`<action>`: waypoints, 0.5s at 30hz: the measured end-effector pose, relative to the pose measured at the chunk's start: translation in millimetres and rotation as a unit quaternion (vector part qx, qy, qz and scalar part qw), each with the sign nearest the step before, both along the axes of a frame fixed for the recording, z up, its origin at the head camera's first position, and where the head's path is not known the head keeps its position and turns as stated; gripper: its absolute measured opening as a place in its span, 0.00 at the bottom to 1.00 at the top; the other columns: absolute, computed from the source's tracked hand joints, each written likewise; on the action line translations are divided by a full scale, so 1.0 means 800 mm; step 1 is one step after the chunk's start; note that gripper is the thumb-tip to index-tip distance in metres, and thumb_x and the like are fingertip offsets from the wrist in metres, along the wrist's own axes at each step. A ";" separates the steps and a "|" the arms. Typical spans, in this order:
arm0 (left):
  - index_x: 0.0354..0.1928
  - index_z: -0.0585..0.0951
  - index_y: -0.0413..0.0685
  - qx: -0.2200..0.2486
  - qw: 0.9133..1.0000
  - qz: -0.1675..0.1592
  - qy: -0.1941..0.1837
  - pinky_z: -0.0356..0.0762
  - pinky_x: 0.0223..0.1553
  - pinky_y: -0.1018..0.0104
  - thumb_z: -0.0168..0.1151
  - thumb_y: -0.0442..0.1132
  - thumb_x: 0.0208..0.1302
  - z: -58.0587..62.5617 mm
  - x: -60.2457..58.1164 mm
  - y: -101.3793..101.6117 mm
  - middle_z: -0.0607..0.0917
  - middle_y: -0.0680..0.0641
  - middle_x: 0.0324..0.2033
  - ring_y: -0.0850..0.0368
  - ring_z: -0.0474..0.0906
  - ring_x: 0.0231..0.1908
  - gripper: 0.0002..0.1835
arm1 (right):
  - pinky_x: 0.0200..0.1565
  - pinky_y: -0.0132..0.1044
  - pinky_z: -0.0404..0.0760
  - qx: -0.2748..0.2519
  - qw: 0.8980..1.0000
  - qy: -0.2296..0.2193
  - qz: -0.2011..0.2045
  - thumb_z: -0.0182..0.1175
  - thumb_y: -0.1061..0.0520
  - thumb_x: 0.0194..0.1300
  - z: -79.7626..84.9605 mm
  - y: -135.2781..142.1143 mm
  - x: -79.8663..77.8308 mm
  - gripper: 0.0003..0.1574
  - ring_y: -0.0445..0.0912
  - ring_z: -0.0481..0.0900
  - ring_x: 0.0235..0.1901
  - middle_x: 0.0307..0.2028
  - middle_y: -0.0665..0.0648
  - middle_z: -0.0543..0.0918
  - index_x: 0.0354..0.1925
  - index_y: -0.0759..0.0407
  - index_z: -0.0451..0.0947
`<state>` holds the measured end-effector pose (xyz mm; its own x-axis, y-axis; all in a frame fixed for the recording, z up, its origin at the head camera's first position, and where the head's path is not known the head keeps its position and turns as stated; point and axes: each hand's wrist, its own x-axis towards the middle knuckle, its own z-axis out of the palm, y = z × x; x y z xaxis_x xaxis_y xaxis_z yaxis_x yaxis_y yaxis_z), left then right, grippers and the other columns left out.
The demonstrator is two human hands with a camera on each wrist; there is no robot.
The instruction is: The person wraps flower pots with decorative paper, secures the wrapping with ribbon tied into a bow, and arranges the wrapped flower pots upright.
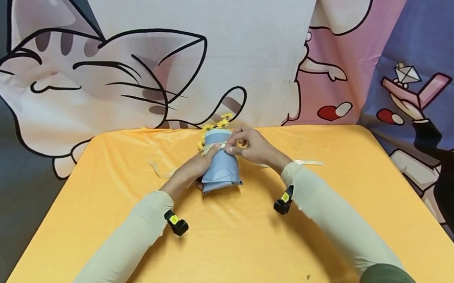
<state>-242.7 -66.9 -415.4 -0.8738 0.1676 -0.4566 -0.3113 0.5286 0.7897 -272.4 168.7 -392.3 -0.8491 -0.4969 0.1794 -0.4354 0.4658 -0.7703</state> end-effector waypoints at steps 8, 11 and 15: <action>0.78 0.75 0.41 -0.017 1.000 -0.015 0.004 0.91 0.31 0.54 0.37 0.88 0.75 -0.007 -0.011 0.001 0.85 0.36 0.50 0.47 0.89 0.33 0.59 | 0.43 0.40 0.78 0.066 0.997 0.008 -0.030 0.62 0.58 0.85 0.032 -0.010 0.016 0.07 0.48 0.80 0.39 0.41 0.58 0.87 0.52 0.60 0.85; 0.77 0.76 0.41 -0.023 0.999 -0.022 0.004 0.89 0.28 0.54 0.34 0.89 0.74 -0.019 -0.021 0.000 0.86 0.36 0.46 0.47 0.88 0.29 0.60 | 0.44 0.38 0.80 0.052 0.998 -0.017 -0.035 0.61 0.59 0.86 0.036 -0.014 0.015 0.07 0.49 0.81 0.40 0.42 0.59 0.87 0.52 0.62 0.84; 0.76 0.77 0.40 -0.017 1.000 -0.019 0.008 0.88 0.27 0.56 0.36 0.86 0.77 -0.010 -0.012 0.001 0.85 0.37 0.45 0.49 0.86 0.27 0.57 | 0.46 0.37 0.85 -0.016 0.993 -0.110 -0.028 0.57 0.61 0.87 0.037 -0.015 0.012 0.09 0.51 0.81 0.41 0.42 0.58 0.83 0.57 0.65 0.78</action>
<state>-251.9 -66.5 -423.8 -0.8741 0.1864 -0.4486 -0.2775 0.5664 0.7760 -262.6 156.4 -363.1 -0.8960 -0.4441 0.0006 -0.2281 0.4590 -0.8587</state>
